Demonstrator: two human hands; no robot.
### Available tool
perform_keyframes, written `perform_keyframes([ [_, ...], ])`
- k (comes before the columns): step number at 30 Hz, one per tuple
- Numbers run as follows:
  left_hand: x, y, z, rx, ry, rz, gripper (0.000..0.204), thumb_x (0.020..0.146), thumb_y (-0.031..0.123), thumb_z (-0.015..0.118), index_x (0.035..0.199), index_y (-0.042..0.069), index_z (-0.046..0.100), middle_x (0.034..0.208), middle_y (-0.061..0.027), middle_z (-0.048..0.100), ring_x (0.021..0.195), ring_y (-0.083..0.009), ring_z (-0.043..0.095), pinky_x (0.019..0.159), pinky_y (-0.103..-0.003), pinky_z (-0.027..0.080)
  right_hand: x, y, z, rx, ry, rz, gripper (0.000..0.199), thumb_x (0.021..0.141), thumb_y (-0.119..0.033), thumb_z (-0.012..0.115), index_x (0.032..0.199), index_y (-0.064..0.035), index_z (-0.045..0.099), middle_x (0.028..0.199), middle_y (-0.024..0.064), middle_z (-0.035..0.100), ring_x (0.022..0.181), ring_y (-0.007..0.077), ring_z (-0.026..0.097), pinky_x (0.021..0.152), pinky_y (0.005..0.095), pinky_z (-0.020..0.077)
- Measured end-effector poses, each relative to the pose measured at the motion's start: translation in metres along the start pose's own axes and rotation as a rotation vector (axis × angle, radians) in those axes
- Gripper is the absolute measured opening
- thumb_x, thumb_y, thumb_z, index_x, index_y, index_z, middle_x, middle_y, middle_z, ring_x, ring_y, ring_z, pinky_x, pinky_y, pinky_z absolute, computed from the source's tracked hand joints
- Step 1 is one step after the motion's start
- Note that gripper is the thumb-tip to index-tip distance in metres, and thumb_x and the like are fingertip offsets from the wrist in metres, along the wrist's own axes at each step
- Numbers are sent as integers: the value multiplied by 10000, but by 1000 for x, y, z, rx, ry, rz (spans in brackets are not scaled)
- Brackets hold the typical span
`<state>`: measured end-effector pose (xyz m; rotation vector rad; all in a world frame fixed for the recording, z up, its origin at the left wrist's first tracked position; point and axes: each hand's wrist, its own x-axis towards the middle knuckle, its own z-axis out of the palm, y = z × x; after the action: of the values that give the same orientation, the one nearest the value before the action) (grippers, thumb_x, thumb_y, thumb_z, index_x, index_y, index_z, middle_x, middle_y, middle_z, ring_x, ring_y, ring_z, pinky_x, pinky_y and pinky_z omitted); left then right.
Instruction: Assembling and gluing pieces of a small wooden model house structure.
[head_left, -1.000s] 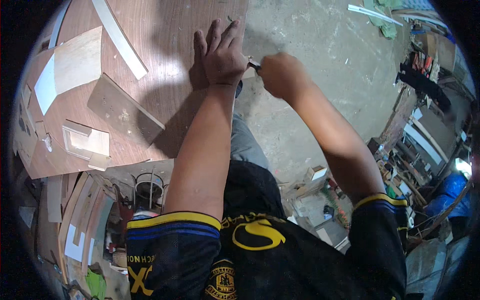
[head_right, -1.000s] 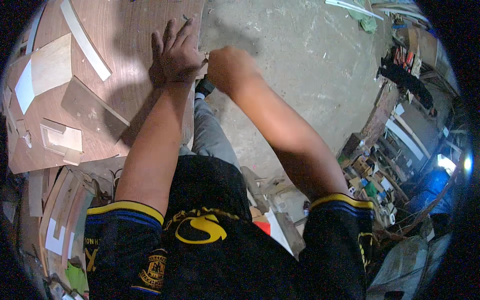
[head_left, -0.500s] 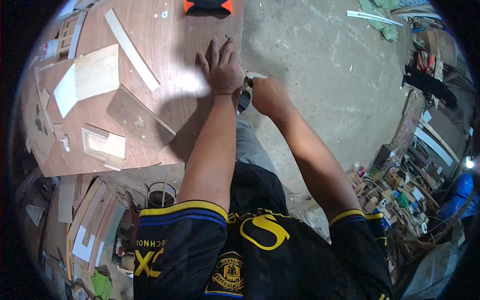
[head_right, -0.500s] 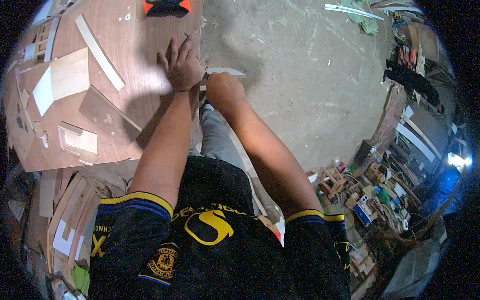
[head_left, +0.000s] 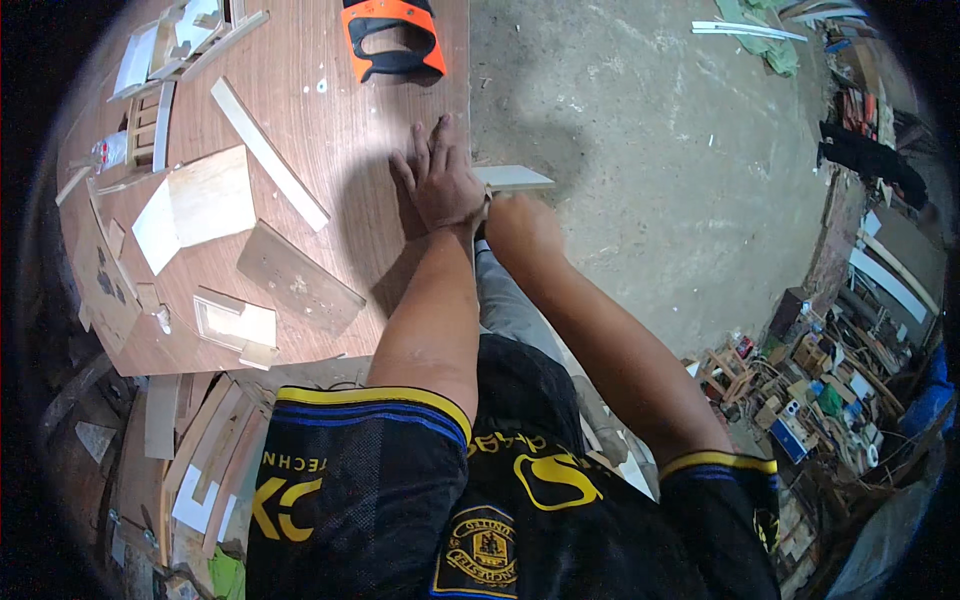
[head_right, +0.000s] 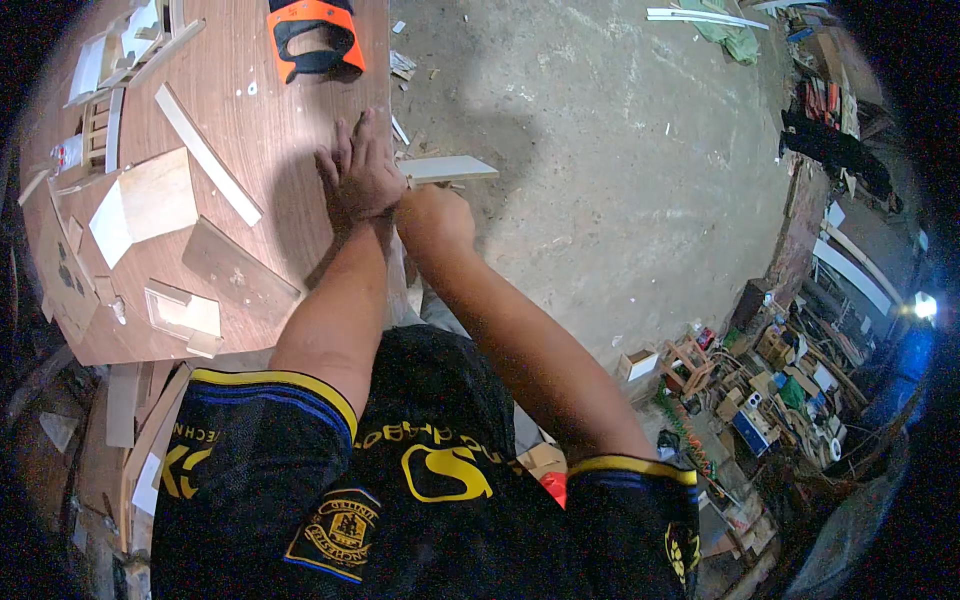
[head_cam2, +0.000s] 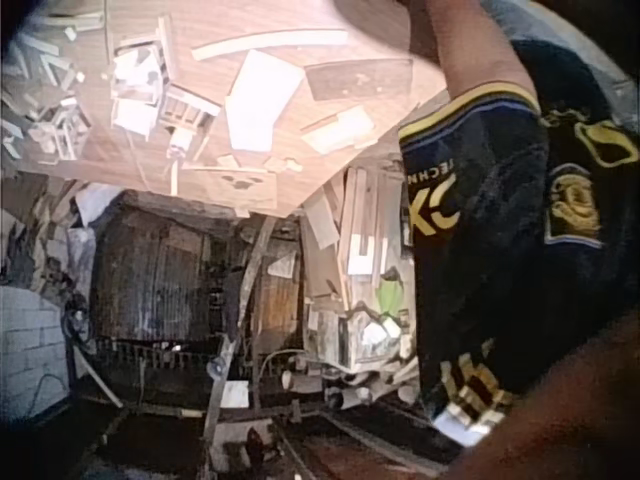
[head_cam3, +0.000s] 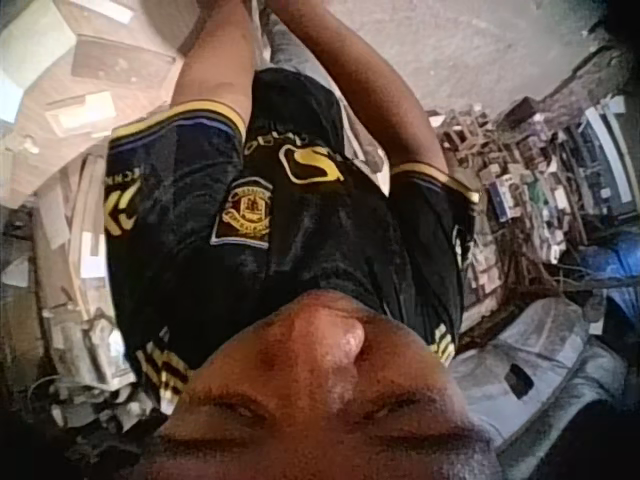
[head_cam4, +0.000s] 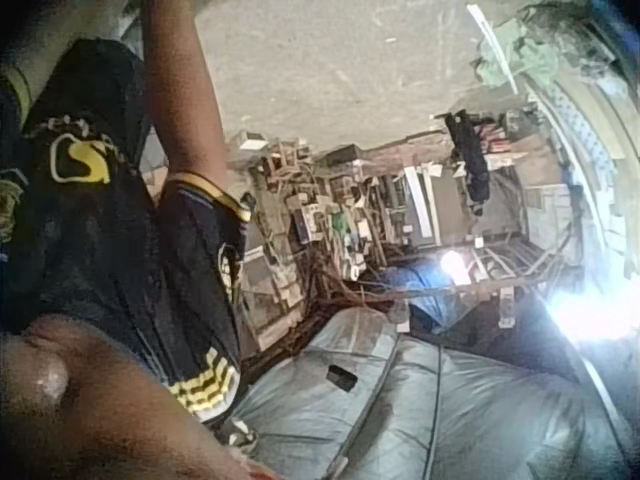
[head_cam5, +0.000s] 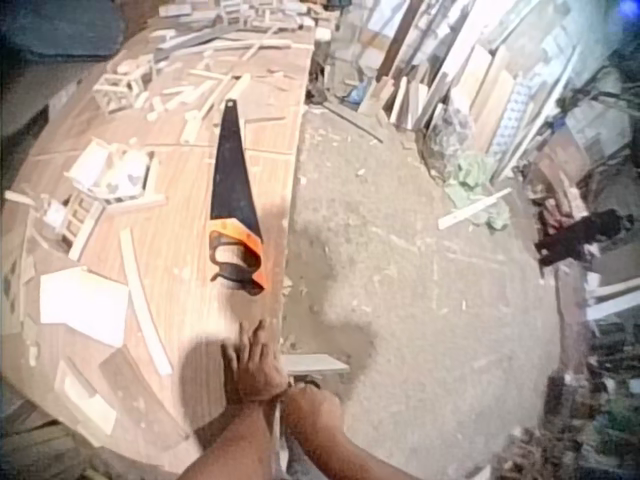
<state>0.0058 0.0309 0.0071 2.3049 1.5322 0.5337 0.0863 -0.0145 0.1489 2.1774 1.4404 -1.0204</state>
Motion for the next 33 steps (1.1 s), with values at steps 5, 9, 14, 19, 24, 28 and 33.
perform_keyframes([
  [5,-4,2,-2,45,-67,-10,440,782,154,562,1216,159,633,1442,23,459,1402,-328,307,1101,-670,124,-3,0,-3,-13,-30,94,217,850,-135,541,886,-36,730,904,192,706,828,331,708,717,427,573],
  [9,-1,1,-5,18,-48,-17,411,798,164,558,1200,158,643,1445,26,457,1396,-333,316,1099,-667,132,5,-4,1,22,0,42,215,848,-140,545,884,-37,730,919,195,704,839,333,707,715,422,574],
  [14,3,0,-8,62,-57,6,423,776,172,556,1190,150,644,1445,30,456,1387,-339,330,1093,-667,138,5,-5,6,-35,95,1,178,827,-122,557,813,-26,707,832,208,687,764,353,698,672,436,568],
  [19,-4,-1,-3,54,-40,26,374,748,152,552,1102,126,669,1447,28,457,1396,-348,312,1091,-682,115,6,-1,14,-78,118,-32,164,805,-79,540,767,-35,693,766,229,672,700,371,687,631,459,562],
  [24,-1,-8,5,29,14,48,295,753,159,550,1011,120,688,1445,17,459,1405,-350,291,1093,-685,111,6,-1,14,58,221,-85,166,806,-87,533,798,-33,690,774,223,676,737,369,690,680,488,552],
  [28,-2,-7,5,-29,5,53,245,746,184,558,937,122,700,1435,29,471,1414,-349,276,1099,-691,85,1,-1,9,-60,23,37,183,829,-110,530,799,-13,682,792,235,675,748,381,686,669,484,556],
  [33,-7,-4,5,70,-107,41,490,863,221,529,1353,206,545,1506,31,377,1420,-343,258,1099,-682,114,8,6,21,-5,175,-27,189,835,-110,526,774,-8,673,790,246,670,733,391,681,658,485,556],
])
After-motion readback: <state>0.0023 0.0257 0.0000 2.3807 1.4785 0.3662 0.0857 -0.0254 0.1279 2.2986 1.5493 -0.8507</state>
